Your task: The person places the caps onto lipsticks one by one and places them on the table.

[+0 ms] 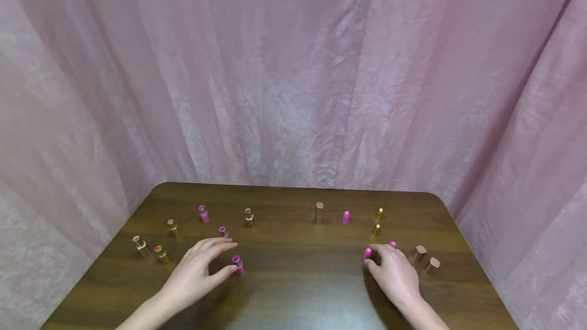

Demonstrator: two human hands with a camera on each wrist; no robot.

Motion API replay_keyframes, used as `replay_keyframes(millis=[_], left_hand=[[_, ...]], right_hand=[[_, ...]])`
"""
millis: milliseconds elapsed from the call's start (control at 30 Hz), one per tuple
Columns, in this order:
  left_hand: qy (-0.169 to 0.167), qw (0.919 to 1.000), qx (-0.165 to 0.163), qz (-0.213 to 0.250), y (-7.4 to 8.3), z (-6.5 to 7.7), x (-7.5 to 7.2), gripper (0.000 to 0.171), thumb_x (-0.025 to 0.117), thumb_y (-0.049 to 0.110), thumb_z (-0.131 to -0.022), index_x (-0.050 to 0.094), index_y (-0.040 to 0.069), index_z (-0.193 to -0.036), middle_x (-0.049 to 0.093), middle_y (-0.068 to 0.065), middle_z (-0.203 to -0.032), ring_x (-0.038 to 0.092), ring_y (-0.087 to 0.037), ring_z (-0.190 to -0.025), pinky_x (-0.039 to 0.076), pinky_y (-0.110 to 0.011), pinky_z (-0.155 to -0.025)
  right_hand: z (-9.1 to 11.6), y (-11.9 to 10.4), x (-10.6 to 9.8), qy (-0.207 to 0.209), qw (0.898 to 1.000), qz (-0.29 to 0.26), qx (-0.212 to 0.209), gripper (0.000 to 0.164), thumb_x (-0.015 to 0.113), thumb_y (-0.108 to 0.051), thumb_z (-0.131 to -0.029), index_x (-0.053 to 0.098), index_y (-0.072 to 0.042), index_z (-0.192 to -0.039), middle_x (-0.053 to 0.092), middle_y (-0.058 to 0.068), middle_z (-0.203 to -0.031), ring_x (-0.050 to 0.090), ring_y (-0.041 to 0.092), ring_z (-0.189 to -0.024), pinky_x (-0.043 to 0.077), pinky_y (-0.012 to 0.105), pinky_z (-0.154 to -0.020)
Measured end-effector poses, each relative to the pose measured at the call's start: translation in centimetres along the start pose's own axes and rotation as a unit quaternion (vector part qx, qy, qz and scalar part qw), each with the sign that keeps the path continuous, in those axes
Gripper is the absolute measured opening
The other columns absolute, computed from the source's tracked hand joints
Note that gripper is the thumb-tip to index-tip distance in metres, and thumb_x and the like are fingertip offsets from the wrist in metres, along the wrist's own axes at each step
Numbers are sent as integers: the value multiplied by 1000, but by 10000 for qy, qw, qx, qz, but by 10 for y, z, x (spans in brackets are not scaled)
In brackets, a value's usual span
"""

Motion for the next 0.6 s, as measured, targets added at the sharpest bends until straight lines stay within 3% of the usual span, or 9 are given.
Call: replay_keyframes(millis=[233,467,600], left_hand=[[-80,9992,-381,77,-21,17,7,42,82,33,-86,72,20,-125,66,2,-130,56,-26,-126,41,-56,-105],[-319,9973,-649,97,-32,24,17,41,80,34,-88,72,20,-126,65,6,-130,56,-25,-125,42,-57,-105],[-437,9958,-781,189,-36,27,25,41,79,35,-89,71,21,-126,65,4,-130,55,-26,-126,40,-57,-106]], right_hand=[[-2,-3,7,106,9999,-70,21,19,82,-21,-83,77,-20,-102,74,-3,-103,69,31,-102,53,54,-80],[2,-16,13,221,9985,-249,-432,21,87,-18,-79,71,-29,-88,70,-11,-97,69,19,-98,53,47,-81],[3,-21,16,258,9969,-377,-648,25,89,-17,-77,70,-31,-86,72,-2,-110,66,26,-113,50,53,-92]])
Point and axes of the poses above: each hand's wrist, its own z-axis away from the middle knuckle, its own x-axis out of the palm, y = z × x, the point moved 7 cm from there along -z, towards the middle knuckle
